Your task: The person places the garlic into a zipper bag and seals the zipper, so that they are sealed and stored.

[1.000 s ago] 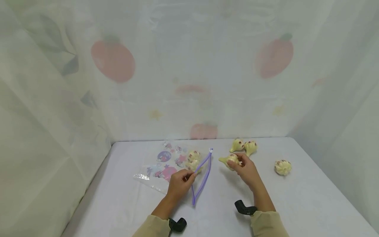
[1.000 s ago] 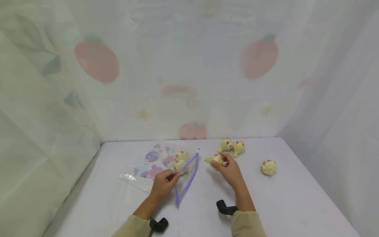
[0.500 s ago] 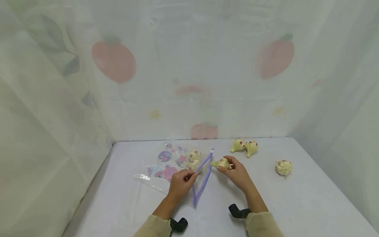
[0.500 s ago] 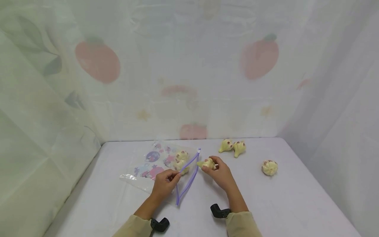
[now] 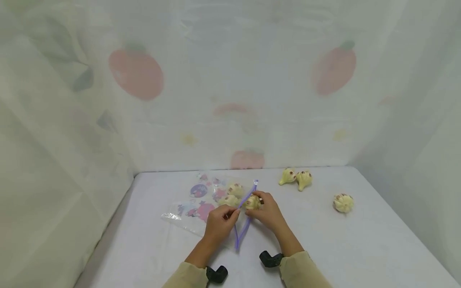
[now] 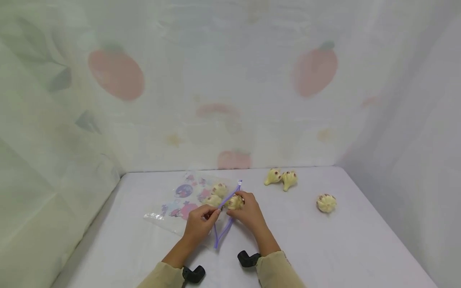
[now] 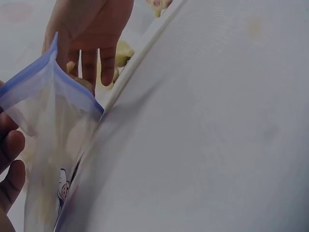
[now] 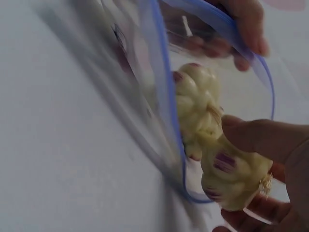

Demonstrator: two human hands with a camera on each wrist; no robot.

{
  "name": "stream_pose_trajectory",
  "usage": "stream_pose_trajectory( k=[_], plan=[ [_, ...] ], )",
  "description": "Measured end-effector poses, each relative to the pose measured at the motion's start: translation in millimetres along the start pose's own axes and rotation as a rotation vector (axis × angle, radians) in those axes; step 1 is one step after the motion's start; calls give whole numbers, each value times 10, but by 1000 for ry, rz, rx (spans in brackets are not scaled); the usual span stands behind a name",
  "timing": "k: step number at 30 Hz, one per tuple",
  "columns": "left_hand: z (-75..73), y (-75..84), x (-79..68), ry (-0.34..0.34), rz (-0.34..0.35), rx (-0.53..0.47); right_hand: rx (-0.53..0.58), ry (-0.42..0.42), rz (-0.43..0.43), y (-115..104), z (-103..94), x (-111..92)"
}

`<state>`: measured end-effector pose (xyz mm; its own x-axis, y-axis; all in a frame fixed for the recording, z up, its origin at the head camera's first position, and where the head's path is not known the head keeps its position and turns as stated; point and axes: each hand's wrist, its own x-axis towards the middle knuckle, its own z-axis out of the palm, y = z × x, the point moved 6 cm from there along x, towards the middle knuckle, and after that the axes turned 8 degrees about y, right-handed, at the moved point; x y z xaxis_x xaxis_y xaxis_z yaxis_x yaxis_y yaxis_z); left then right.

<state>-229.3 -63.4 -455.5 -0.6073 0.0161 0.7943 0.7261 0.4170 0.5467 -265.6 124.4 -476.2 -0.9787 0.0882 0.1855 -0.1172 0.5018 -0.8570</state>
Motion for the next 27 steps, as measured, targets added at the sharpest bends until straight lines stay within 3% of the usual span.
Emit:
stream_pose_trajectory(
  k=[6,13,22,27],
  plan=[
    [-1,-40,-4,3,-64,-35,-11,81,56,-38,119,-6],
    [21,-92,-21,8,-115,-68,-115,84,-6,-46,174,-32],
    [8,-57,3,22,-53,-47,-75,108,-19,-116,168,-7],
    [0,-21,21,19,-28,-30,-21,61,-11,-156,210,19]
  ],
)
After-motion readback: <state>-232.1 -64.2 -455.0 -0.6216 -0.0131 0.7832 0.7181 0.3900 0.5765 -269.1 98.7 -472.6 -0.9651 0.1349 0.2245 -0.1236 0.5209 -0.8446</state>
